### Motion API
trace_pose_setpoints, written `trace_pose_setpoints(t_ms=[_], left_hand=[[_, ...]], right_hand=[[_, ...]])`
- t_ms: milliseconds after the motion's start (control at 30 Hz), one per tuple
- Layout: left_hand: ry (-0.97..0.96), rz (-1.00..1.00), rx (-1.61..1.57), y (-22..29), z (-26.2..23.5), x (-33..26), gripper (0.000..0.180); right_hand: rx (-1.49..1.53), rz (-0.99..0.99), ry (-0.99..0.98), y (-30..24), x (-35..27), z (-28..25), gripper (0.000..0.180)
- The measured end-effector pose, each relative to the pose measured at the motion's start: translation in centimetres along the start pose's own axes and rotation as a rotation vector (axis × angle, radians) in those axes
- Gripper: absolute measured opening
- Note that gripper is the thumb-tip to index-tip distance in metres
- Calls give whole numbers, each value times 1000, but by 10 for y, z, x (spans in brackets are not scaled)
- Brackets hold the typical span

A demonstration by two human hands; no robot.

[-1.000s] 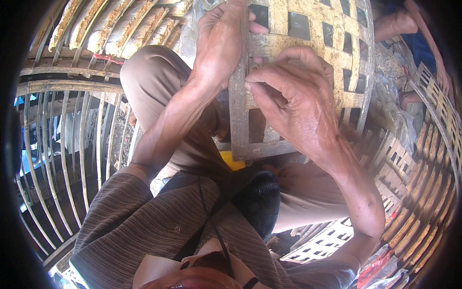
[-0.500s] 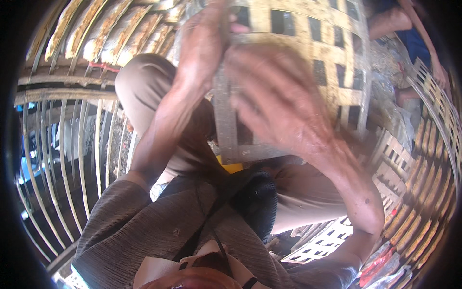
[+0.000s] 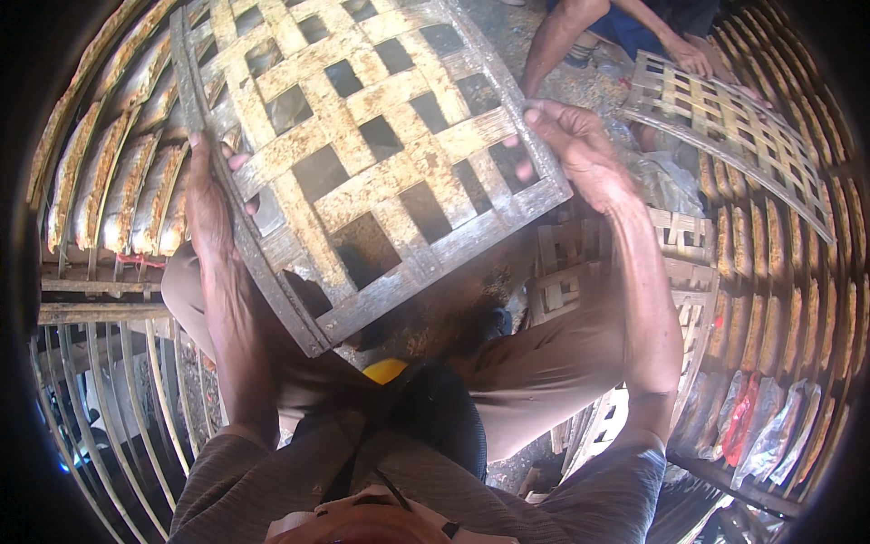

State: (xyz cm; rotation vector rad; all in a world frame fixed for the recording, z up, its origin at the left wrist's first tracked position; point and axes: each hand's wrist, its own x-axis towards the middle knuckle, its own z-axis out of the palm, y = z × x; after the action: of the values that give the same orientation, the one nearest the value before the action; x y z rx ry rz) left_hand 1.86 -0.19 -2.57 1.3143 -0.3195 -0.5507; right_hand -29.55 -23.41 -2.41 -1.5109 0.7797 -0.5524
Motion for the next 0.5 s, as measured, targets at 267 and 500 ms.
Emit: trace_pose_setpoints(t_ms=[267,500], left_hand=[[12,67,-83,5,3,-2,48],[67,66,-62,8,3,-3,51]], right_hand=[[-49,-78,64,-23,-7,-1,41],[-148,69,96,-20,-2,-8,44]])
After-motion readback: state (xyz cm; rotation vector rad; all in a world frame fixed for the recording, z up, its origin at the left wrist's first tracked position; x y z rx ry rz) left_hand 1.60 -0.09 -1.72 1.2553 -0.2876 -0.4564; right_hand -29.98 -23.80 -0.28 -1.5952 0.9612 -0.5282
